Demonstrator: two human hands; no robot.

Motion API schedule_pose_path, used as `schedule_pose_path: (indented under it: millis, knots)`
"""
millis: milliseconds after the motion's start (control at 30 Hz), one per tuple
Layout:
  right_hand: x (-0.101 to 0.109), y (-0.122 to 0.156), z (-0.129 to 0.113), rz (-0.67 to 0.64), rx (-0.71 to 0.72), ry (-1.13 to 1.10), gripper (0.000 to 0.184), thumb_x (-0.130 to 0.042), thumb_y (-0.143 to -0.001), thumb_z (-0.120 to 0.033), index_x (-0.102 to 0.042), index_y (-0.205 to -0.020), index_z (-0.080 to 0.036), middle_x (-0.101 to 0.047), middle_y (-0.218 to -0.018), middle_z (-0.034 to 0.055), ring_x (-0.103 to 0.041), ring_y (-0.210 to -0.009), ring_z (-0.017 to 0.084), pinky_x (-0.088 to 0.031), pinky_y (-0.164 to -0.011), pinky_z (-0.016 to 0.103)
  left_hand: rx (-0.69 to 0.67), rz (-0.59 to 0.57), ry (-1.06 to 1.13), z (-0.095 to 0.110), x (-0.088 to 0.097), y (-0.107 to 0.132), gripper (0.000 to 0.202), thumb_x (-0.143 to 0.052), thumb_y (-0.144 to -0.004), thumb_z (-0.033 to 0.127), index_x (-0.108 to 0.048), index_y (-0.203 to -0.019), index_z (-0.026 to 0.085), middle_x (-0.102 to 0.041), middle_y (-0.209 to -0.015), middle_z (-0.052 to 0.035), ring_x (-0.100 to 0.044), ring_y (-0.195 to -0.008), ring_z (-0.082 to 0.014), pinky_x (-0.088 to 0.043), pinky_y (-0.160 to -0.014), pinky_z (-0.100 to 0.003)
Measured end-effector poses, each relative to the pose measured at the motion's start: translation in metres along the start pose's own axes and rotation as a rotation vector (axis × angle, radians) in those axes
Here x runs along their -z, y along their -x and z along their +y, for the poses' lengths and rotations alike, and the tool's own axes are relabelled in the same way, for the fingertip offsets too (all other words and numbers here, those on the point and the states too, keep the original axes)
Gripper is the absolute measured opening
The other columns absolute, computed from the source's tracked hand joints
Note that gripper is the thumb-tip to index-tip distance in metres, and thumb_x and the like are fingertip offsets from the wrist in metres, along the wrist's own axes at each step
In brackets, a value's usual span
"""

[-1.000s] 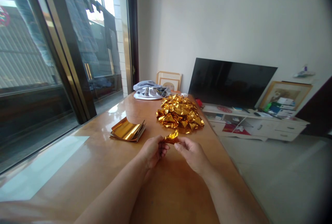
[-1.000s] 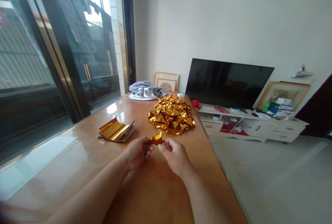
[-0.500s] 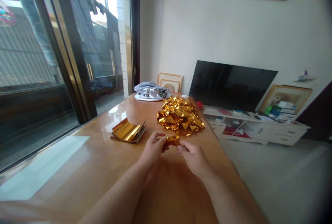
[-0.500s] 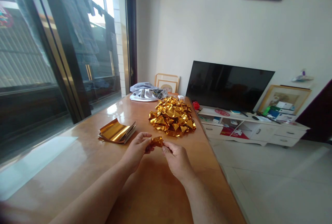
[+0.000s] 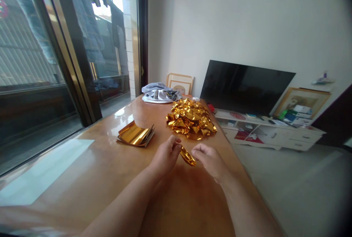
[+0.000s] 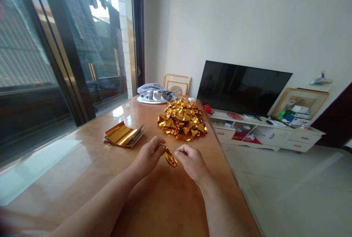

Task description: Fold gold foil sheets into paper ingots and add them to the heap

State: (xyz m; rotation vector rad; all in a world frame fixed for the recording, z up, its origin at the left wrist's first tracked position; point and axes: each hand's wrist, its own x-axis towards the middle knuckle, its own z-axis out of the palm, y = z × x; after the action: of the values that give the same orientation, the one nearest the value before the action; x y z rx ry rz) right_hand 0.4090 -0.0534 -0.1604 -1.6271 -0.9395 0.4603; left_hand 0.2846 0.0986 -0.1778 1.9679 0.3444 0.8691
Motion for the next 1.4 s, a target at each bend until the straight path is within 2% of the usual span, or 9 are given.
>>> schedule_pose_path:
  millis: [167, 367, 533, 667, 800, 900, 1067, 1233, 1400]
  knots:
    - [-0.001, 0.003, -0.005, -0.068, -0.009, 0.138, 0.017, -0.062, -0.08, -0.033, -0.063, -0.073, -0.018, -0.06, -0.068, -0.0024, -0.051, -0.066, 0.014, -0.041, -0.062, 0.024, -0.017, -0.035, -0.065, 0.003, 0.001, 0.002, 0.015, -0.058, -0.09, 0.031, -0.062, -0.101, 0.022, -0.068, -0.083, -0.0021, -0.061, -0.075, -0.0178, -0.041, -0.067, -0.026]
    - [-0.003, 0.001, 0.0, -0.072, 0.024, 0.253, 0.015, -0.061, -0.079, -0.03, -0.065, -0.071, -0.018, -0.063, -0.067, -0.0015, -0.053, -0.063, 0.014, -0.041, -0.06, 0.024, -0.039, -0.036, -0.145, 0.004, 0.001, 0.002, 0.013, -0.058, -0.09, 0.031, -0.062, -0.099, 0.023, -0.068, -0.083, -0.002, -0.061, -0.075, -0.0181, -0.04, -0.067, -0.026]
    - [-0.005, 0.001, 0.004, -0.082, 0.059, 0.31, 0.014, -0.058, -0.079, -0.026, -0.06, -0.067, -0.019, -0.061, -0.064, -0.0022, -0.054, -0.062, 0.014, -0.039, -0.056, 0.023, -0.035, -0.065, -0.172, 0.005, -0.002, 0.003, 0.013, -0.056, -0.091, 0.031, -0.059, -0.1, 0.022, -0.066, -0.081, 0.0001, -0.06, -0.073, -0.0164, -0.041, -0.066, -0.025]
    - [-0.005, 0.001, 0.004, -0.012, 0.081, 0.338, 0.018, -0.057, -0.081, -0.03, -0.058, -0.066, -0.02, -0.062, -0.064, -0.0019, -0.054, -0.061, 0.014, -0.039, -0.056, 0.023, -0.025, -0.021, -0.081, 0.007, -0.001, 0.002, 0.017, -0.055, -0.093, 0.034, -0.056, -0.103, 0.021, -0.066, -0.082, 0.0006, -0.06, -0.074, -0.0148, -0.042, -0.067, -0.024]
    - [-0.005, 0.0, 0.006, 0.095, 0.109, 0.347, 0.019, -0.058, -0.082, -0.031, -0.057, -0.065, -0.02, -0.064, -0.064, -0.0012, -0.056, -0.061, 0.015, -0.039, -0.057, 0.024, -0.006, 0.039, -0.171, 0.007, 0.0, 0.002, 0.022, -0.054, -0.092, 0.04, -0.057, -0.085, 0.019, -0.06, -0.071, 0.0019, -0.054, -0.066, -0.0133, -0.038, -0.062, -0.024]
    - [-0.007, -0.001, 0.007, 0.164, 0.13, 0.386, 0.018, -0.058, -0.082, -0.029, -0.058, -0.066, -0.021, -0.065, -0.065, -0.0007, -0.058, -0.061, 0.016, -0.039, -0.057, 0.025, 0.036, -0.056, -0.191, 0.005, -0.003, 0.004, 0.029, -0.053, -0.091, 0.04, -0.058, -0.073, 0.018, -0.058, -0.065, 0.002, -0.051, -0.061, -0.0127, -0.034, -0.057, -0.024]
    - [-0.012, 0.001, 0.006, 0.198, 0.207, 0.459, 0.018, -0.056, -0.084, -0.027, -0.058, -0.068, -0.022, -0.065, -0.069, 0.0002, -0.058, -0.065, 0.016, -0.038, -0.059, 0.025, 0.158, -0.177, -0.097, 0.0, -0.01, 0.006, 0.026, -0.055, -0.086, 0.038, -0.065, -0.075, 0.016, -0.064, -0.066, 0.0, -0.056, -0.062, -0.014, -0.033, -0.055, -0.023]
    - [-0.016, 0.003, 0.003, 0.176, 0.264, 0.485, 0.016, -0.057, -0.083, -0.024, -0.056, -0.068, -0.022, -0.063, -0.068, 0.0, -0.056, -0.065, 0.016, -0.037, -0.059, 0.025, 0.272, -0.187, 0.003, -0.003, -0.012, 0.003, 0.021, -0.055, -0.082, 0.032, -0.066, -0.074, 0.016, -0.063, -0.061, 0.0001, -0.056, -0.058, -0.0136, -0.036, -0.054, -0.023]
    - [-0.017, 0.003, 0.003, 0.167, 0.266, 0.428, 0.016, -0.056, -0.084, -0.023, -0.056, -0.068, -0.021, -0.061, -0.067, -0.0003, -0.054, -0.064, 0.016, -0.036, -0.059, 0.026, 0.299, -0.162, 0.07, -0.003, -0.013, 0.001, 0.018, -0.055, -0.079, 0.029, -0.063, -0.069, 0.015, -0.061, -0.059, 0.0006, -0.051, -0.055, -0.0116, -0.034, -0.052, -0.022]
